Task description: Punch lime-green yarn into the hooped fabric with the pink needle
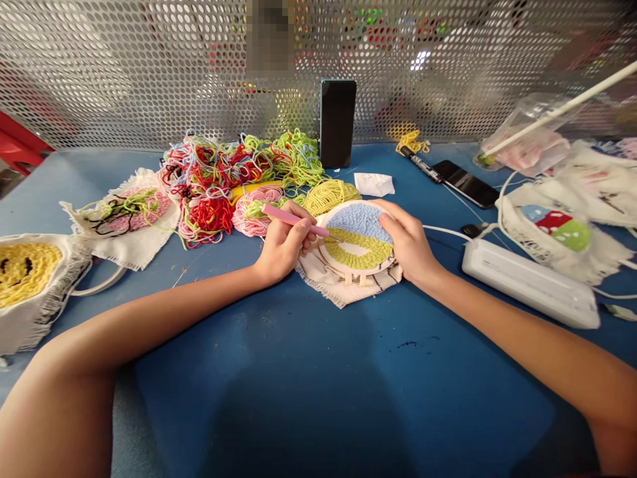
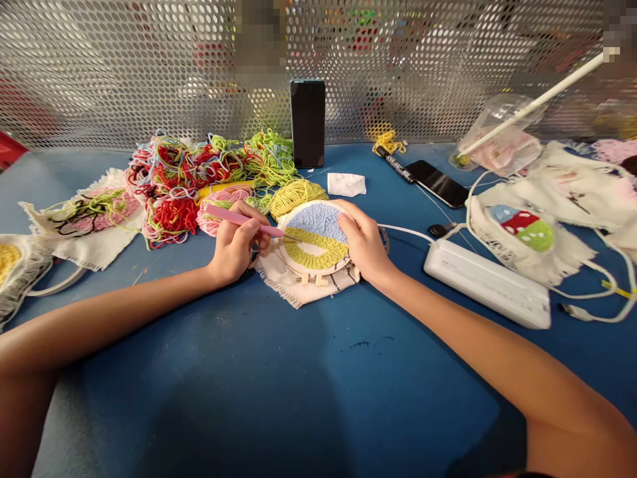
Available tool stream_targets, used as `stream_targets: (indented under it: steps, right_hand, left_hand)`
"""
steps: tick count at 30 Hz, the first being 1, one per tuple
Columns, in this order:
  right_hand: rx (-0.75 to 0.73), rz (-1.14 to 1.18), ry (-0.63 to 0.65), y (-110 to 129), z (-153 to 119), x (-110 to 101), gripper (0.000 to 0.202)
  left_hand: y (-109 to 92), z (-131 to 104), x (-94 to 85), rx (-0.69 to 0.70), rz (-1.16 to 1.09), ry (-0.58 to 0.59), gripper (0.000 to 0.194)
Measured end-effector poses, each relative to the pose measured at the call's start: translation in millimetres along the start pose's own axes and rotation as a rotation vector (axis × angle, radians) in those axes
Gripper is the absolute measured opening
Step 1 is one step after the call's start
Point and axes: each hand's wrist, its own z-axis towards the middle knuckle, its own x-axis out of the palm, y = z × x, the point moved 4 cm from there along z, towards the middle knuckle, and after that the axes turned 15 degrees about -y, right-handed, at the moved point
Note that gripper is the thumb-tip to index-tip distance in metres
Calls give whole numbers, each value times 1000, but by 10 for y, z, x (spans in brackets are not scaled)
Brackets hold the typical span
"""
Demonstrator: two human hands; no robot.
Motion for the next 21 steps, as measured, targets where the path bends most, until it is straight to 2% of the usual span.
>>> stream_targets:
  steps: [14,21]
  right_hand:
    - [-9,-29,-24,29,3,-1,28]
    - [-13,-32,-25,-7,10,2,30]
  left_hand:
    - [15,-5,-18,64,-18,4,18]
    - [-22,-19,35,54,66,58,21]
